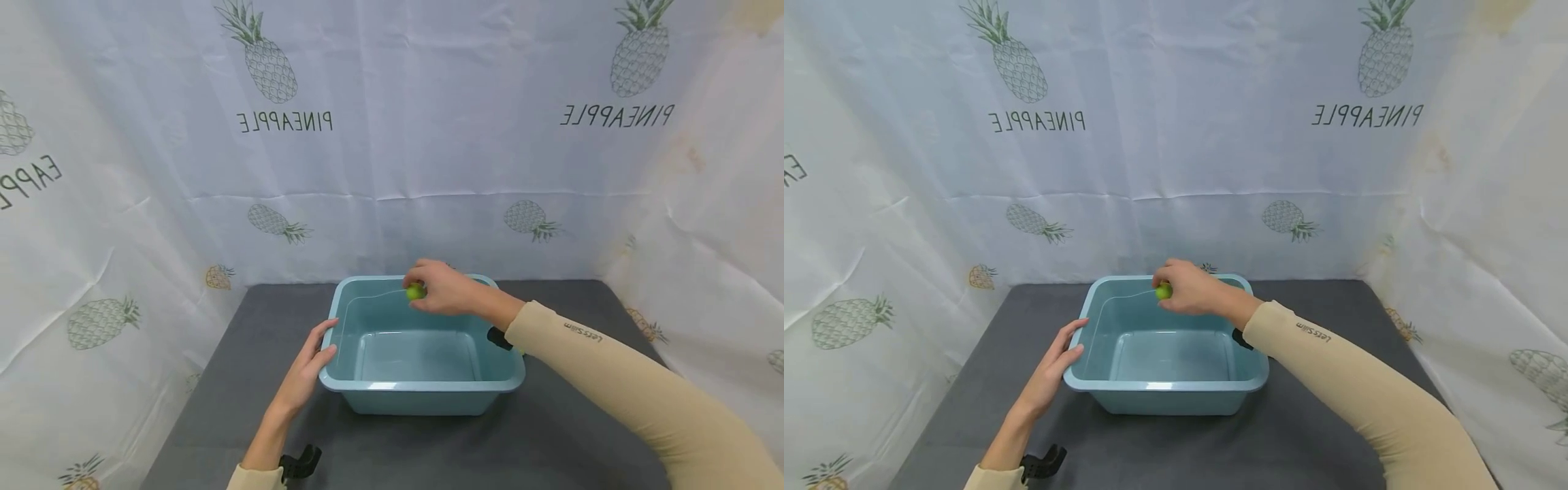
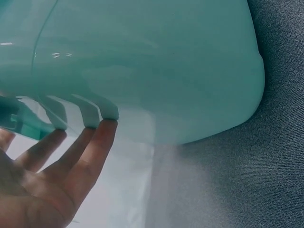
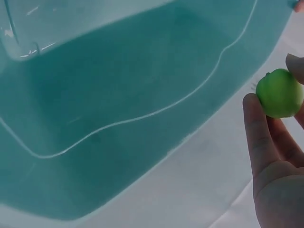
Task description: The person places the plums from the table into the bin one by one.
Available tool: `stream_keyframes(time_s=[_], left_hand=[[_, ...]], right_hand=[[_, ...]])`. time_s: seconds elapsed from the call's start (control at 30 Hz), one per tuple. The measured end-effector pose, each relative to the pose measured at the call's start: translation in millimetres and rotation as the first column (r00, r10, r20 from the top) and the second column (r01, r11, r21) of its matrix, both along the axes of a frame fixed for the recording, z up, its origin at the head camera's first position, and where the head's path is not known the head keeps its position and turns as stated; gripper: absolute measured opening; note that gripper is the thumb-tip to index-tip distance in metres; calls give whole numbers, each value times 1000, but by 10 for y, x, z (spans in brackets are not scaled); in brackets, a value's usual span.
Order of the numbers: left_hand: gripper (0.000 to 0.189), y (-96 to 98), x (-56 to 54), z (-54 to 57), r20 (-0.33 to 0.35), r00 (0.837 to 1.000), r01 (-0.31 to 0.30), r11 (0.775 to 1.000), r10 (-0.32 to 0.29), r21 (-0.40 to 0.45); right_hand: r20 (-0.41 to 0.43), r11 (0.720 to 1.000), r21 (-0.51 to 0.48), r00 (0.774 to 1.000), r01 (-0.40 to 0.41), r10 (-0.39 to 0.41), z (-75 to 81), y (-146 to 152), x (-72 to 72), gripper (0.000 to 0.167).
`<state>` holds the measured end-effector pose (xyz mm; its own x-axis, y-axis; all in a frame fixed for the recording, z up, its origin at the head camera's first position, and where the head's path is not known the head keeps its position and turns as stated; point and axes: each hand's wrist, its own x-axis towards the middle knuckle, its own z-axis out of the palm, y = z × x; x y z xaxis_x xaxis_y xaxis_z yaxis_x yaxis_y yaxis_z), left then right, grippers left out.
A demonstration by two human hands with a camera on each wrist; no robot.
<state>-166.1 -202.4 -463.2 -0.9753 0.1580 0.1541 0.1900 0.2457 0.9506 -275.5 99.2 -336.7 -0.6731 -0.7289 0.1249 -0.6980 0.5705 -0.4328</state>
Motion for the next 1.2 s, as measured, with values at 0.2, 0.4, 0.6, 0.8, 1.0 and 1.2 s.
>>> stream_keyframes(time_s=[0.2, 0.4, 0.6, 0.8, 1.0, 1.2], left_hand=[[47, 11, 16, 21, -3, 1000, -6, 1000, 6, -1], [47, 23, 23, 6, -5, 1000, 0, 1000, 0, 0], [47, 19, 23, -4, -10, 1000, -5, 1000, 5, 1], [47, 6, 41, -11, 8, 1000, -11, 1000, 11, 12], [47, 10, 56, 1, 26, 1000, -16, 1000, 16, 14], [48, 16, 44, 12, 23, 1000, -13, 1000, 12, 18]], right_hand=[[37, 998, 45, 998, -47, 45, -110, -182, -90, 26], [49, 992, 92, 995, -88, 83, -252, -331, -122, 27], [61, 979, 152, 990, -134, 126, -426, -523, -144, 23], [79, 955, 261, 989, -138, 122, -601, -723, -153, 24], [88, 943, 299, 988, -147, 126, -781, -843, -175, 28], [101, 933, 326, 987, -153, 126, -959, -879, -215, 31]])
